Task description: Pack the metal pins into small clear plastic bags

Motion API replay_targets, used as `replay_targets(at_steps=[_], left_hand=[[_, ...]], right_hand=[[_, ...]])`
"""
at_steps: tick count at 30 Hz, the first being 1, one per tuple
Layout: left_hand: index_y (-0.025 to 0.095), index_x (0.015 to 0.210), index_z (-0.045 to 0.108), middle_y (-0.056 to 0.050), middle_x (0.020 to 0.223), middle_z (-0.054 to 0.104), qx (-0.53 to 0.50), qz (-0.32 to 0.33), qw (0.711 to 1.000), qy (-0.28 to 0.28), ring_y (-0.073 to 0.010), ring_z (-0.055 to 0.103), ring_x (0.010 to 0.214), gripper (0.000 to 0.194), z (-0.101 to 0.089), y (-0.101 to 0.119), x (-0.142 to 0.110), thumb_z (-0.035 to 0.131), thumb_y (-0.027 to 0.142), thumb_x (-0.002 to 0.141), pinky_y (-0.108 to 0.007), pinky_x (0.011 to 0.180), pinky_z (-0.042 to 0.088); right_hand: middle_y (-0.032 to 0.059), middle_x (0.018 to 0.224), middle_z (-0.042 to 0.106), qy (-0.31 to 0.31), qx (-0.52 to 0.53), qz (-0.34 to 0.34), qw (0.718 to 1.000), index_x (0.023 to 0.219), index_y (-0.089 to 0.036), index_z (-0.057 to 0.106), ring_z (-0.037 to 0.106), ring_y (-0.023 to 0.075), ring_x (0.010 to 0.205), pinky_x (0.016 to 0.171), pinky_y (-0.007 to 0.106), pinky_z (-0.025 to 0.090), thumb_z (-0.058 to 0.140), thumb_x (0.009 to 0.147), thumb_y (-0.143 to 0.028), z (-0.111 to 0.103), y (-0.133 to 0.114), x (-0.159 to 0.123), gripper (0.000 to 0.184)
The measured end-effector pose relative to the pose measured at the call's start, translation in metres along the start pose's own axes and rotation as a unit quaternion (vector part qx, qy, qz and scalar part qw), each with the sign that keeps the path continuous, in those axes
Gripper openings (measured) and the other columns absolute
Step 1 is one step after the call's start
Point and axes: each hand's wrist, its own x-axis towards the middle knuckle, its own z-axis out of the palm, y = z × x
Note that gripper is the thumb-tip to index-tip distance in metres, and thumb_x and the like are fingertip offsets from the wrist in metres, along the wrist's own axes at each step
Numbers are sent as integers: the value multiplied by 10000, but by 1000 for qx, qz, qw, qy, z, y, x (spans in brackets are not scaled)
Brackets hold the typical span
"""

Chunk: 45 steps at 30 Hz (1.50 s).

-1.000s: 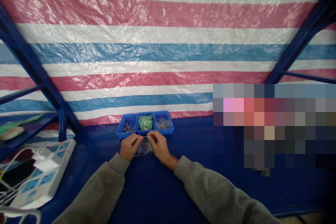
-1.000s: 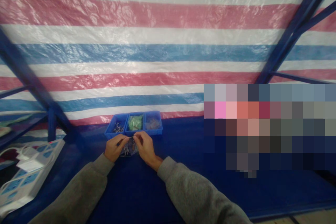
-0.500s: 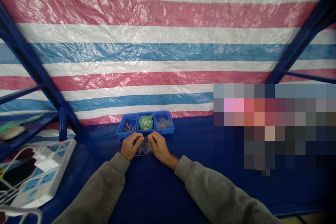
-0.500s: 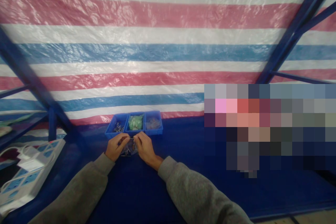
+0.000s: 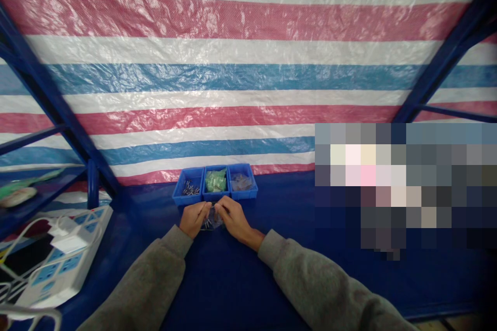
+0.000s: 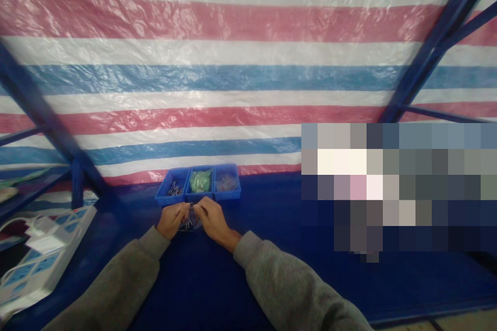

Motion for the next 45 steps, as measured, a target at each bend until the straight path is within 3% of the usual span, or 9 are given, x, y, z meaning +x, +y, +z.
replay_targets(at_steps=[7, 12, 18, 28, 34, 40, 45], left_hand=[[162, 873, 589, -14, 752, 612, -28, 10, 999, 33, -109, 552, 639, 187, -1, 2, 1, 473, 309, 864, -205, 612, 423], [165, 751, 585, -13, 685, 595, -1, 34, 999, 27, -111, 556, 640, 246, -1, 2, 1, 438, 313, 882, -208, 633, 418], [168, 648, 567, -2, 577, 567, 37, 23, 998, 44, -103, 530, 563, 328, -2, 2, 1, 407, 318, 893, -206, 569, 394], [162, 560, 534, 16, 512, 526, 25, 31, 999, 20, -85, 493, 491, 380, 0, 7, 0, 417, 301, 894, -204, 540, 363], [161, 597, 567, 9, 522, 543, 17, 55, 998, 17, -88, 493, 494, 357, 0, 8, -1, 421, 302, 892, -204, 533, 370], [158, 748, 616, -27, 677, 621, -23, 60, 998, -1, -116, 558, 615, 251, -4, 11, 1, 458, 308, 871, -217, 608, 423], [158, 866, 611, -55, 794, 638, -60, 37, 997, 29, -139, 581, 694, 216, -6, 11, 2, 466, 319, 864, -240, 659, 450]], right_hand=[[-20, 610, 448, 2, -9, 23, 1000, 578, -178, 434, 437, 100, 576, 588, 224, 343, 324, 942, -331, 1, 6, -1, 410], [-21, 574, 444, 5, -7, 27, 1000, 542, -174, 452, 442, 99, 553, 577, 225, 342, 336, 937, -332, 1, 5, 0, 441], [7, 690, 545, 24, -11, 11, 1000, 701, -177, 573, 503, 121, 647, 629, 232, 383, 412, 910, -316, -2, -2, 1, 299], [5, 670, 527, 24, -42, -2, 999, 647, -180, 542, 497, 120, 640, 637, 232, 373, 381, 924, -306, 0, 3, -1, 344], [8, 655, 525, 39, -58, 4, 998, 630, -179, 536, 480, 122, 624, 625, 239, 362, 392, 921, -313, 2, 5, -1, 351], [6, 650, 516, 52, -50, 4, 997, 634, -179, 539, 475, 121, 618, 623, 245, 360, 395, 918, -299, 0, 3, -1, 340], [10, 661, 521, 38, -34, 0, 999, 646, -182, 543, 481, 125, 635, 644, 246, 377, 378, 922, -310, -2, -1, -2, 347]])
